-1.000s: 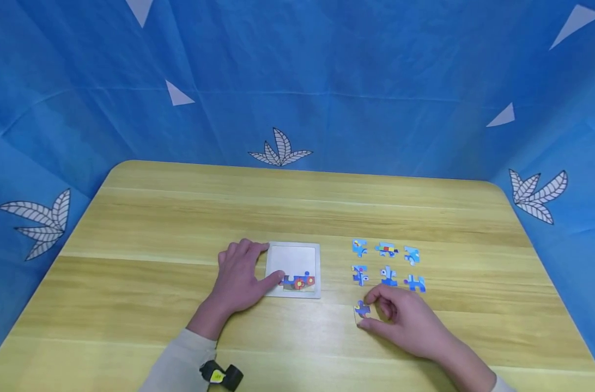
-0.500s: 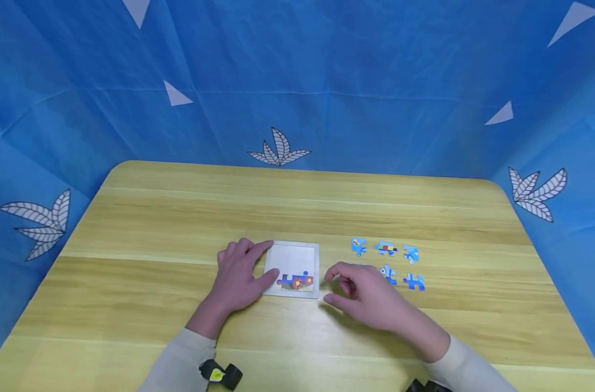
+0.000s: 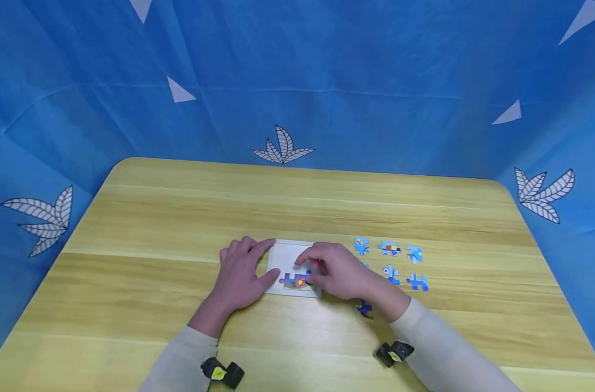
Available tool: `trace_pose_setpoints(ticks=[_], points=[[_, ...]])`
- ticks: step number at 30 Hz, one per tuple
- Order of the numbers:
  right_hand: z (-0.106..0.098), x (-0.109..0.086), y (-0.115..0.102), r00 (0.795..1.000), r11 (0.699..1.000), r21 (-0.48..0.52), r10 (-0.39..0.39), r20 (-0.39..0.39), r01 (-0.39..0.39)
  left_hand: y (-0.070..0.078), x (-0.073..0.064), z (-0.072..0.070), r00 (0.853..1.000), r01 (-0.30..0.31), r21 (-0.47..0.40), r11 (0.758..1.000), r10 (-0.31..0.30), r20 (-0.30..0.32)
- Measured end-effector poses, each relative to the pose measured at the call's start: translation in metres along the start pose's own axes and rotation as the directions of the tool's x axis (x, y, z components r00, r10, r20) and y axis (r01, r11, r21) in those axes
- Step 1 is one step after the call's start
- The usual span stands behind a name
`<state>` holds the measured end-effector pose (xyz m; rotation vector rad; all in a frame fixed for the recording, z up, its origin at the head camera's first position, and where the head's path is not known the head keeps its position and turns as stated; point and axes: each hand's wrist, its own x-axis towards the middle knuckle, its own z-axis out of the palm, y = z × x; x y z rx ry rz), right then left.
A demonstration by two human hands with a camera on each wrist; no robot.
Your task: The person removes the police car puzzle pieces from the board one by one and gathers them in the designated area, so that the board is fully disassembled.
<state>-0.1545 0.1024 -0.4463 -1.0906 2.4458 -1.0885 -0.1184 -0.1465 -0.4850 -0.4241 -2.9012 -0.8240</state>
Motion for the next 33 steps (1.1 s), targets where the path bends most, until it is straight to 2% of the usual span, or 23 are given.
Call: trace_pose_setpoints(ticks=[6,13,33], points=[[0.0001,0.0041,0.0043,0.996,0.999,0.032,0.022,0.082,-0.025,0.0008,0.0014,-0.0003,1.0,-0.006,-0.003,1.0,0.006,-0.012],[0.0012,0.0051,0.0051,0.99,0.997,0.046,0.058,0.125,-0.065,0.001,0.0012,-0.0004,1.0,0.009,-0.002,1.0,-0.009,0.003],[0.007,0.0027,0.001,0.983,0.991,0.025,0.128,0.128,-0.132,0.0006,-0.0003,-0.0003,1.0,0.004,-0.005,1.0,-0.004,-0.013]])
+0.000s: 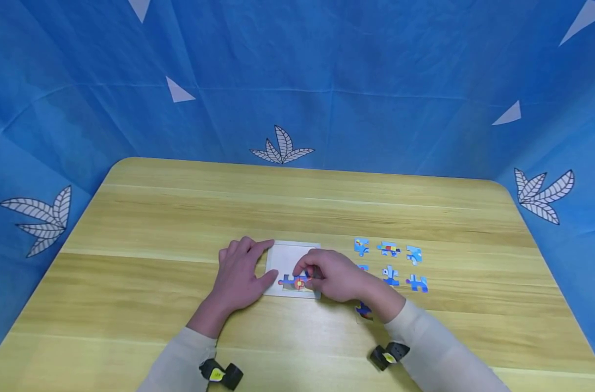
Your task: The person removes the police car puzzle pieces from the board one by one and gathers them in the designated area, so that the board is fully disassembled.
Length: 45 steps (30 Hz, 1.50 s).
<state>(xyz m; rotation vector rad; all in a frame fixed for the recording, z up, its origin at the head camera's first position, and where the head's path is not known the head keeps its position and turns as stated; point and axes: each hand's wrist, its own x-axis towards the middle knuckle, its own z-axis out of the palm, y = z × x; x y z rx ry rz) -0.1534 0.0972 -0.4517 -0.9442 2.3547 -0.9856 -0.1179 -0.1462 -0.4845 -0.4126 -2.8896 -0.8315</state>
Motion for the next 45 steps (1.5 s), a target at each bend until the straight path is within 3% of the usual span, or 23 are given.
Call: trace_pose_setpoints(ticks=[21,38,45], points=[[0.0049,-0.0015,0.0033,0.999,0.995,0.099,0.008,-0.053,-0.003,0.0014,0.0005,-0.0009,1.0,0.021,-0.001,1.0,-0.021,0.017],[0.0014,-0.0033,0.0041,0.999,0.994,0.105,-0.02,-0.034,0.023,0.0002,0.0003,-0.0002,1.0,0.021,0.007,1.0,-0.021,0.014],[0.0021,-0.0039,0.0044,0.997,0.996,0.08,-0.045,-0.063,0.05,0.0008,0.0003,-0.0009,1.0,0.023,0.005,1.0,-0.023,0.02]])
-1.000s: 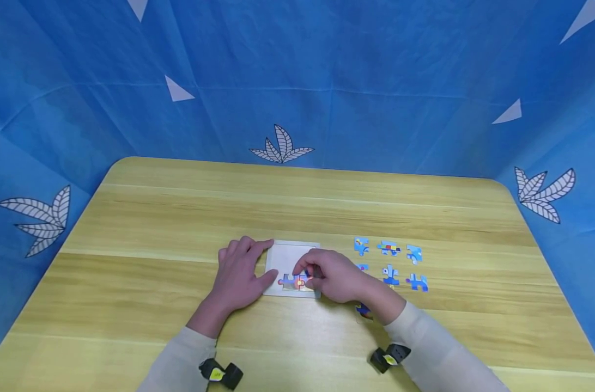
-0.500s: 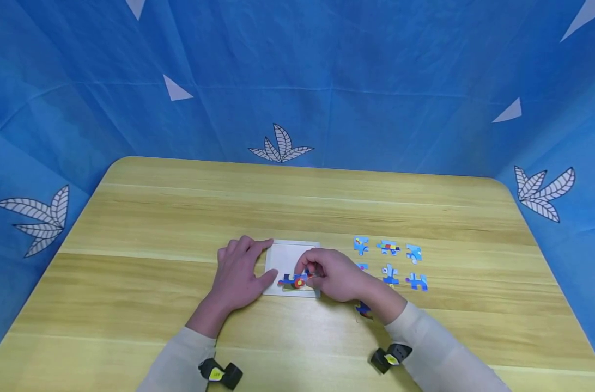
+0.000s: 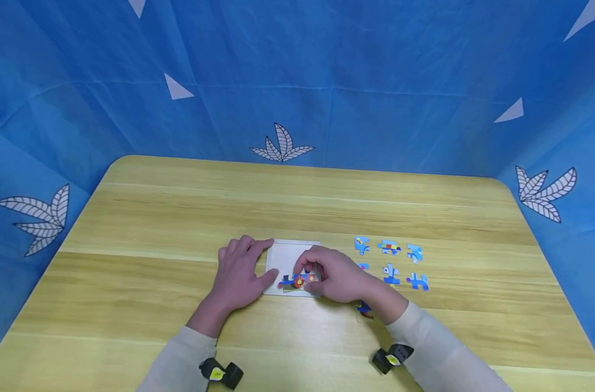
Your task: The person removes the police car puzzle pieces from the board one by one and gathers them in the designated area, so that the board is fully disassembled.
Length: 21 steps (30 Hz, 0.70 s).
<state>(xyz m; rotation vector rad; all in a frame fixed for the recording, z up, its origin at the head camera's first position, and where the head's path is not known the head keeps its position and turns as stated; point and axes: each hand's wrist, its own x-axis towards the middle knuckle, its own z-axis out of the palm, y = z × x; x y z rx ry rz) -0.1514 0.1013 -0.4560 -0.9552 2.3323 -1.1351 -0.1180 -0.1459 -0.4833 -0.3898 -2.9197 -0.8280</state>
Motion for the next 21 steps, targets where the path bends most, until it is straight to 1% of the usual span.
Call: trace_pose_setpoints(ticks=[5,12,19,21], points=[[0.001,0.0,0.002,1.0,1.0,-0.013,-0.014,-0.012,0.013,0.0,0.0,0.0,1.0,0.0,0.002,1.0,0.0,0.001],[0.002,0.0,0.0,1.0,0.999,-0.049,0.005,-0.007,-0.005,-0.001,0.0,0.0,1.0,-0.004,0.001,1.0,0.004,-0.003],[0.009,0.001,-0.006,0.999,0.985,-0.168,0.04,-0.03,-0.045,-0.001,0.0,0.001,1.0,-0.006,-0.001,1.0,0.006,-0.006],[0.011,0.001,-0.007,0.998,0.981,-0.186,0.053,-0.044,-0.06,-0.001,0.0,0.001,1.0,-0.005,0.001,1.0,0.005,-0.004]])
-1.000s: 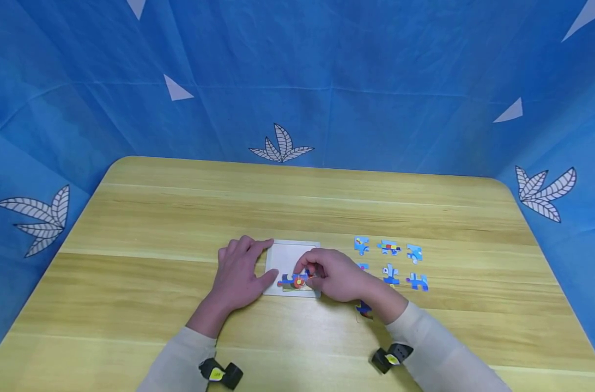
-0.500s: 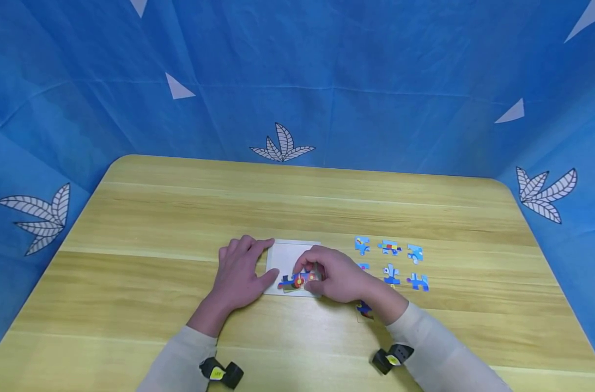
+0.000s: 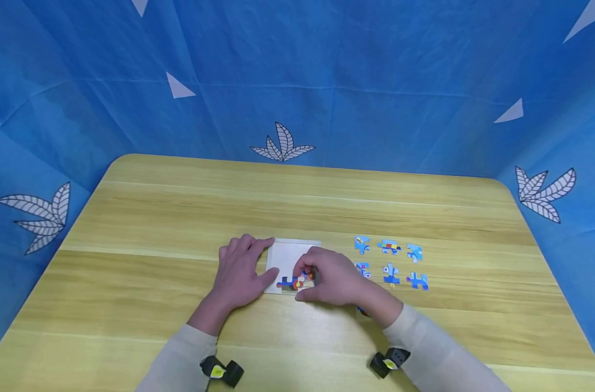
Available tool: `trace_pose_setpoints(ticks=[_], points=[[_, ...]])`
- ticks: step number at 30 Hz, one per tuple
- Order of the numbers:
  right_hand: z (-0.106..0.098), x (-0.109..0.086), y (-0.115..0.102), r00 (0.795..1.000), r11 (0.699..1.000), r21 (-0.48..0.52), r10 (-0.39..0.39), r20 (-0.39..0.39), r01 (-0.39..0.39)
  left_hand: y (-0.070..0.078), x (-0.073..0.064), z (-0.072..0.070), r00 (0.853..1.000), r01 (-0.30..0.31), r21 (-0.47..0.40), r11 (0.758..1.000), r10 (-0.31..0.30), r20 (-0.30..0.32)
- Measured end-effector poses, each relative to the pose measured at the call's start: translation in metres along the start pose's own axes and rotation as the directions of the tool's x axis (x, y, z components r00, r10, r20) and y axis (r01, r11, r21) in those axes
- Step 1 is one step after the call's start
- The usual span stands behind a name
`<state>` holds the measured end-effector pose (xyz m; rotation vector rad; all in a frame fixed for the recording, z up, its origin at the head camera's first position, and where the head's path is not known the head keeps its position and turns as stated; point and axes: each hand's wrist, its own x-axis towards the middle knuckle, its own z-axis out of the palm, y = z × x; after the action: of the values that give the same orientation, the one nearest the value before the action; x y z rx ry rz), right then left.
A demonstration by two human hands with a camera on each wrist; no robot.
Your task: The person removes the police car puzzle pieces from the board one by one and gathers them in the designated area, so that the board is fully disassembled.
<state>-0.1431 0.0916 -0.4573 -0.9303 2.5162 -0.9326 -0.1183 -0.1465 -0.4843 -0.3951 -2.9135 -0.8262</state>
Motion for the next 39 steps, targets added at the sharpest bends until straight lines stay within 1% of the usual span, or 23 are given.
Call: trace_pose_setpoints(ticks=[5,9,12,17,23,26,30,32,36,39], points=[[0.002,0.0,-0.003,0.999,0.999,-0.014,0.035,-0.033,-0.036,0.001,0.001,0.0,1.0,0.005,0.005,1.0,-0.005,0.007],[0.004,0.0,-0.003,0.998,0.999,-0.027,0.042,-0.049,-0.044,0.002,0.002,-0.001,1.0,0.01,0.003,1.0,-0.01,0.016],[0.005,-0.001,-0.002,0.998,0.999,-0.014,0.047,-0.053,-0.048,0.002,0.002,-0.001,1.0,0.013,0.004,1.0,-0.013,0.023],[0.004,-0.002,0.0,0.996,0.996,0.073,0.058,-0.064,-0.054,0.003,0.002,-0.001,1.0,0.014,0.006,1.0,-0.014,0.024],[0.002,-0.004,0.001,0.996,0.986,0.161,0.045,-0.077,-0.032,0.002,0.002,-0.001,1.0,0.02,0.005,1.0,-0.02,0.022],[0.0,-0.007,0.0,0.995,0.971,0.238,0.046,-0.085,-0.024,0.003,0.001,0.0,1.0,0.022,0.004,1.0,-0.022,0.022],[-0.002,-0.014,-0.001,0.991,0.944,0.331,0.048,-0.123,-0.005,0.003,0.0,0.0,1.0,0.021,0.007,1.0,-0.021,0.022],[-0.005,-0.018,-0.002,0.987,0.942,0.337,0.049,-0.15,0.004,0.002,0.0,0.0,1.0,0.018,0.01,1.0,-0.019,0.02],[-0.01,-0.029,-0.001,0.978,0.947,0.322,0.065,-0.199,0.003,0.001,0.0,0.0,1.0,0.015,0.01,1.0,-0.015,0.015],[-0.013,-0.037,0.001,0.973,0.939,0.344,0.069,-0.221,0.011,0.001,-0.001,0.0,1.0,0.016,0.006,1.0,-0.016,0.011]])
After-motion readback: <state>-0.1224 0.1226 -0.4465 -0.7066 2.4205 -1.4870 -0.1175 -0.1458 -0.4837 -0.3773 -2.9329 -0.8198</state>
